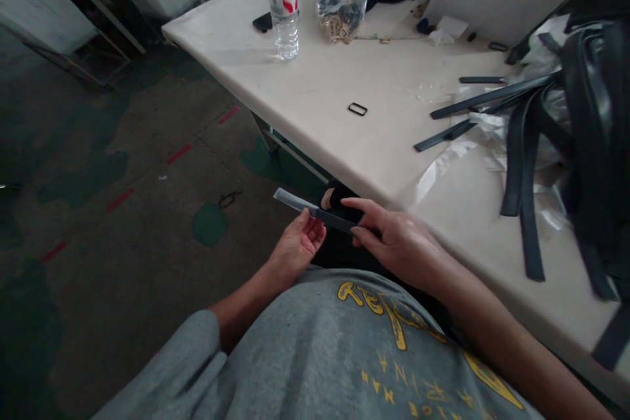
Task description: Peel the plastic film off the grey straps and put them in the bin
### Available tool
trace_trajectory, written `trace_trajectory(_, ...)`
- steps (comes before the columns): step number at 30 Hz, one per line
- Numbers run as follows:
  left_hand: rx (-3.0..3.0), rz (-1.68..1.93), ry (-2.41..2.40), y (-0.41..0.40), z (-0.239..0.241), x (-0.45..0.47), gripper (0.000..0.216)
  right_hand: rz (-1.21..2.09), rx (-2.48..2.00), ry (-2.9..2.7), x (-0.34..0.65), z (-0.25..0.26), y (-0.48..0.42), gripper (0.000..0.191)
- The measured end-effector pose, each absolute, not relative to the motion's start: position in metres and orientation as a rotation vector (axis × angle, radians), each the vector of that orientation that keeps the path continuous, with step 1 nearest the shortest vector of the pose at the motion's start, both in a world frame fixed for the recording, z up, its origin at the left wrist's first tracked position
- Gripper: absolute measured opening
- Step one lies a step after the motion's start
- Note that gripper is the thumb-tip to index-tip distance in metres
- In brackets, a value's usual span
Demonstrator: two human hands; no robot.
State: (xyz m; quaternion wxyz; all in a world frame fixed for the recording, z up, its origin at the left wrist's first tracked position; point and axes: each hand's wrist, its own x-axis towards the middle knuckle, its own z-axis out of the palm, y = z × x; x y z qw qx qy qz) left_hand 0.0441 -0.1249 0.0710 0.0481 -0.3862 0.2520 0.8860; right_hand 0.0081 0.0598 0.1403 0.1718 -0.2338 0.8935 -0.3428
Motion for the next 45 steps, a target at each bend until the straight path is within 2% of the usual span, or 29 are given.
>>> trace_trajectory(3, -1.071, 2.632, 0.752, -0.116, 0.070, 0.048, 0.007, -0.788, -0.701, 2.571, 0.004, 0.133, 0.042, 0.046)
trace_trajectory(6, -1.192, 2.738, 0.775, -0.127, 0.070, 0.039, 0.012, -0.933, -0.738, 2.556, 0.005, 0.138, 0.054, 0.051)
trace_trajectory(9, -1.285, 2.796, 0.781, -0.137, 0.074, 0.032, 0.016, -1.143, -0.691, 2.552, 0.007, 0.148, 0.074, 0.047)
trace_trajectory(15, -1.021, 2.657, 0.764, -0.113, 0.077, 0.043, 0.006, -0.874, -0.688, 2.631, 0.000, 0.139, 0.048, 0.044)
trace_trajectory(18, -1.110, 2.717, 0.794, -0.120, 0.075, 0.036, 0.009, -0.956, -0.718, 2.621, 0.002, 0.142, 0.055, 0.048)
trace_trajectory(21, -1.203, 2.771, 0.809, -0.130, 0.077, 0.029, 0.014, -1.039, -0.718, 2.646, 0.005, 0.152, 0.073, 0.044)
trace_trajectory(26, -0.963, 2.693, 0.798, -0.114, 0.079, 0.034, 0.005, -0.767, -0.700, 2.749, -0.002, 0.143, 0.053, 0.041)
trace_trajectory(29, -1.002, 2.687, 0.807, -0.113, 0.076, 0.032, 0.006, -0.648, -0.785, 2.755, -0.002, 0.139, 0.047, 0.048)
trace_trajectory(31, -1.126, 2.708, 0.811, -0.123, 0.074, 0.025, 0.012, -0.696, -0.916, 2.727, 0.005, 0.144, 0.061, 0.052)
trace_trajectory(37, -1.312, 2.654, 0.817, -0.146, 0.072, 0.014, 0.012, -1.021, -1.324, 2.617, 0.029, 0.171, 0.114, 0.031)
trace_trajectory(45, -1.218, 2.589, 0.812, -0.137, 0.064, 0.027, 0.007, -1.120, -1.561, 2.635, 0.029, 0.173, 0.103, 0.032)
